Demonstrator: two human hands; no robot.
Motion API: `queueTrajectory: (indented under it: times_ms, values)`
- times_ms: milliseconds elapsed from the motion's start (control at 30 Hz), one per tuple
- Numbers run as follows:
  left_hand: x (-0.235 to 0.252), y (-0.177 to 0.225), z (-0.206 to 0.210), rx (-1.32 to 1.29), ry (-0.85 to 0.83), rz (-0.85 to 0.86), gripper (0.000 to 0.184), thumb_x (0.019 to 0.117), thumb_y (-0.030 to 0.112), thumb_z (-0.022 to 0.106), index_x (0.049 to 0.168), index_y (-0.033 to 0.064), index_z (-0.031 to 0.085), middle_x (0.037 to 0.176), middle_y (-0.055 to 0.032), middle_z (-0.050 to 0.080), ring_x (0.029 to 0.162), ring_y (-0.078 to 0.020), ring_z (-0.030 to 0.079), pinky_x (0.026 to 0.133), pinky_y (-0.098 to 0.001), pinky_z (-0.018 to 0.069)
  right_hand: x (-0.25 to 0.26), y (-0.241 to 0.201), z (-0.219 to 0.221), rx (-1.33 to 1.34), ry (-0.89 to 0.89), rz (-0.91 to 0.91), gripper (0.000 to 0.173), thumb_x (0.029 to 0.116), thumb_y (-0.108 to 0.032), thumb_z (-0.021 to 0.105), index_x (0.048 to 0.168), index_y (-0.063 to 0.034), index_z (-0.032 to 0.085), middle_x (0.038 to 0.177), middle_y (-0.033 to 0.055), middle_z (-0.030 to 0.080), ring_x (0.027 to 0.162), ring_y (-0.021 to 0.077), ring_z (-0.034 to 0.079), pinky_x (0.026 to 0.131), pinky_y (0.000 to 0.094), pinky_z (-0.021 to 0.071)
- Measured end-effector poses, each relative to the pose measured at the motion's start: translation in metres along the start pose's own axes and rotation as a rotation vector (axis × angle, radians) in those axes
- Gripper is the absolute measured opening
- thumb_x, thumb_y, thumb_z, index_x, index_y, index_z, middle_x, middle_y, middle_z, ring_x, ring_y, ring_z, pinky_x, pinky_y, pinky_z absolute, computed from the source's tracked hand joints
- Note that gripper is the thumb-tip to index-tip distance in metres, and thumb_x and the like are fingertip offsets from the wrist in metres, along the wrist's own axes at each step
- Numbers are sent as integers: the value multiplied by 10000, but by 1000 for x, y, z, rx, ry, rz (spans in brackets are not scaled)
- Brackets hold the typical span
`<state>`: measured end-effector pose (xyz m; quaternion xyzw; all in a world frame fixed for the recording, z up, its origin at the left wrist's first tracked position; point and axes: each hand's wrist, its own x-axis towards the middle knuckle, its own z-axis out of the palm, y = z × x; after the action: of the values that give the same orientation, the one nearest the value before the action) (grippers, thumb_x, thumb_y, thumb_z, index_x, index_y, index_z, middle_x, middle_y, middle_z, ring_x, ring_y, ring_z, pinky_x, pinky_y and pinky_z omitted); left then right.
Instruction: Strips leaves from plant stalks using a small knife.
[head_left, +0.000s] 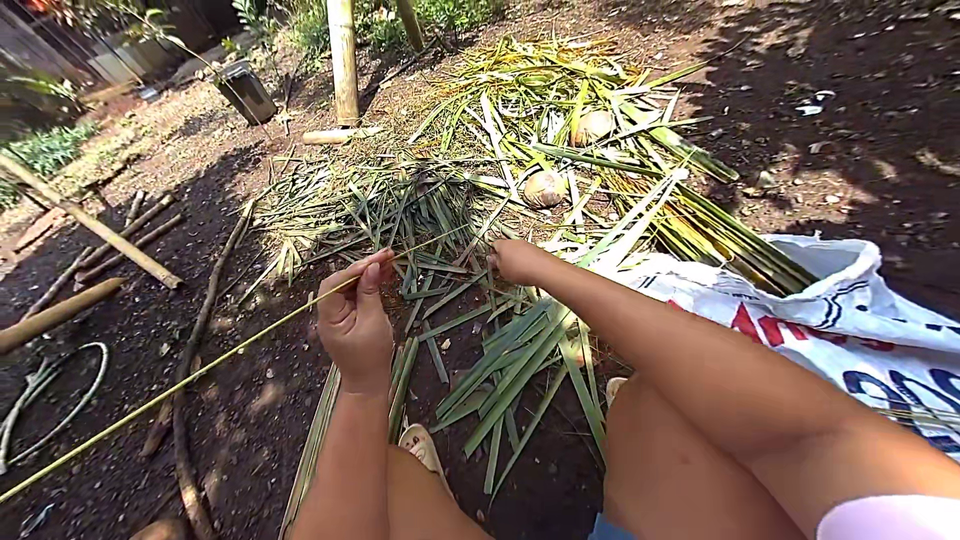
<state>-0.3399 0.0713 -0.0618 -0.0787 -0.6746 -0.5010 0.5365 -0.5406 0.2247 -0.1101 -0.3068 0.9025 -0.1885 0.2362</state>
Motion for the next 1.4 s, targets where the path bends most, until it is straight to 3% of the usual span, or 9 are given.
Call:
queueTrajectory:
  times_ms: [100,200,233,400,633,900,1167,1333,1400]
  values:
    - [4,2,-6,20,49,3,102,1030,73,595,1096,135,642,1082,-51,766,1012,-223,749,913,-399,629,4,24,-5,160,52,91,459,1120,-318,408,1262,74,601,1165,294,657,1094,446,649,942,643,489]
    - [0,-5,-1,42,48,-3,106,1016,67,620,1085,138,655,1086,-36,768,1017,-213,751,914,-395,632,-28,-2,-8,806,131,-3,506,1112,-482,356,1247,-76,627,746,49,568,556,135,499,526,297,456]
    - [-2,-7,1,40,51,-9,106,1012,63,625,1087,131,655,1089,-38,768,1017,-212,750,914,-394,631,-40,-15,-7,1069,72,-80,480,1108,-479,366,1237,-106,639,691,-13,543,508,65,481,484,223,452]
    - [-11,-9,19,-30,64,-45,100,1024,88,613,1092,153,646,1106,-46,765,1036,-221,747,917,-398,629,-68,-50,1,1568,-349,-315,322,1107,-289,442,1322,-104,593,699,-30,519,553,66,555,548,224,539]
    - [-22,-4,26,-96,8,-51,103,1025,112,615,1079,179,672,1139,-65,758,1058,-235,741,917,-391,626,-65,-42,-3,1618,-432,-291,257,1098,-256,451,1298,-177,590,646,-48,487,486,44,506,474,200,500]
    - [-11,4,13,-58,16,41,128,1039,127,595,1099,209,672,1137,-41,760,1061,-226,741,911,-388,631,-42,-2,-33,1734,-27,-4,217,1099,-284,469,1253,-174,576,665,-49,467,486,57,481,452,208,465]
    - [-23,-7,19,3,-154,153,238,1029,98,606,1217,220,685,1207,-3,737,1117,-208,719,957,-389,617,-71,-42,-9,1516,-320,-211,269,1103,-273,456,1252,-113,611,658,-36,491,483,46,497,473,196,493]
    - [-15,10,13,-28,-68,160,177,1038,130,598,1153,234,683,1134,-14,756,1077,-234,734,925,-409,631,-39,-11,-27,1709,-39,35,223,1106,-287,450,1228,-157,584,664,-47,468,479,55,470,443,204,452]
    - [-9,11,0,43,-31,152,151,1043,122,586,1127,222,664,1112,6,757,1067,-213,734,924,-397,629,-20,10,-32,1443,233,125,262,1097,-293,490,1282,-132,583,737,-12,501,518,76,469,476,229,443]
